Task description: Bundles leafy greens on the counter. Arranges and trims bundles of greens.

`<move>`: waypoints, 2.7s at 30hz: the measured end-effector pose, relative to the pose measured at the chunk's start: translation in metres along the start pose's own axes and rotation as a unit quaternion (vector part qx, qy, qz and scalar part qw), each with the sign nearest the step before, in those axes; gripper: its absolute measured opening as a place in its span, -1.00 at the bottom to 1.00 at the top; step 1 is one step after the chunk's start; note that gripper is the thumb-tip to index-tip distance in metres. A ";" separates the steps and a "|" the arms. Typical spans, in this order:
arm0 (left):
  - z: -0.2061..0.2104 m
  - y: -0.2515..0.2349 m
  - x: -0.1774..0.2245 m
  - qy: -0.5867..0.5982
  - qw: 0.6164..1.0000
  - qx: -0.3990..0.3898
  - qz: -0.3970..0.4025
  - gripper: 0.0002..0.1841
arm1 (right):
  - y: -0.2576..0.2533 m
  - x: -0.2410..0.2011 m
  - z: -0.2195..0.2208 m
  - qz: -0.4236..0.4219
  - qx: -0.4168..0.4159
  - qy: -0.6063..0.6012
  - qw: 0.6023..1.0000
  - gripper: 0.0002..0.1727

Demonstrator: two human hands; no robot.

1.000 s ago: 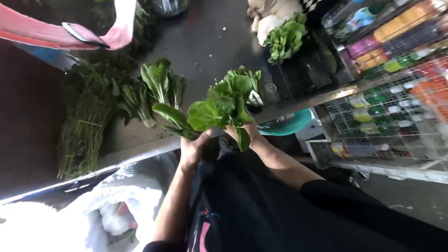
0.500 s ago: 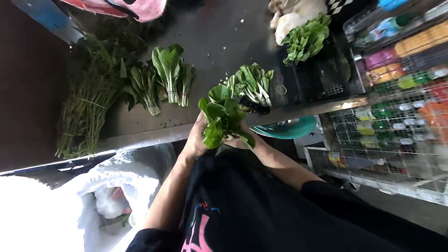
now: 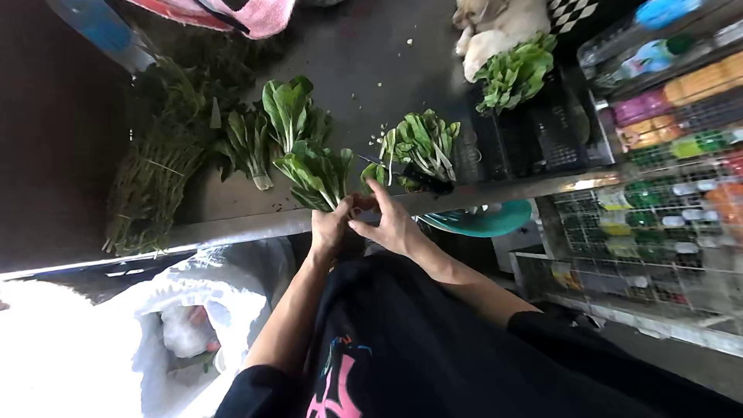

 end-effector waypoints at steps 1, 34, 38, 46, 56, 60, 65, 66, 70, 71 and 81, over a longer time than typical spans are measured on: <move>-0.002 0.000 0.002 -0.010 1.000 0.006 -0.002 -0.76 | 0.001 -0.005 -0.004 -0.044 0.028 0.002 0.999 -0.11; 0.012 -0.016 0.039 0.083 0.986 0.143 0.036 -0.87 | 0.063 -0.082 -0.095 -0.435 0.003 -0.245 0.866 -0.72; 0.002 -0.014 0.045 0.012 0.988 0.145 0.047 -0.87 | 0.060 -0.069 -0.159 -0.395 0.055 -0.224 0.889 -0.75; 0.062 -0.026 0.016 0.041 0.991 0.123 0.006 -0.75 | -0.050 0.104 -0.187 0.181 0.099 0.100 0.974 -0.11; 0.167 -0.030 -0.023 0.024 0.998 0.052 -0.031 -0.76 | -0.032 0.091 -0.132 -0.060 -0.106 -0.048 0.991 -0.74; 0.174 -0.032 -0.032 -0.009 0.996 0.080 -0.026 -0.73 | -0.037 0.100 -0.140 -0.083 -0.266 0.007 0.960 -0.34; 0.189 -0.031 -0.038 -0.019 0.992 0.111 -0.052 -0.67 | -0.040 0.113 -0.140 -0.103 -0.165 -0.025 0.980 -0.58; 0.190 -0.032 -0.037 -0.017 0.992 0.117 -0.050 -0.69 | -0.041 0.116 -0.139 -0.099 -0.156 -0.030 0.982 -0.58; 0.171 -0.037 -0.030 -0.058 0.986 0.155 -0.023 -0.89 | -0.047 0.126 -0.177 -0.085 -0.084 -0.079 0.990 -0.56; 0.161 -0.037 -0.026 -0.100 0.982 0.159 -0.012 -0.89 | -0.051 0.135 -0.203 -0.064 -0.025 -0.102 0.992 -0.62; 0.058 -0.051 -0.042 -0.666 0.717 0.148 -0.140 -0.29 | -0.149 0.329 -0.334 0.305 0.191 -0.005 0.933 -0.49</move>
Point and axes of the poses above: each hand's wrist, its own y-axis away from the middle knuckle, its own z-axis out of the palm, x = y × z, the point moved 6 cm from there along -y, towards the middle knuckle, and after that the axes turned 8 degrees about z, right-handed, at the moved point
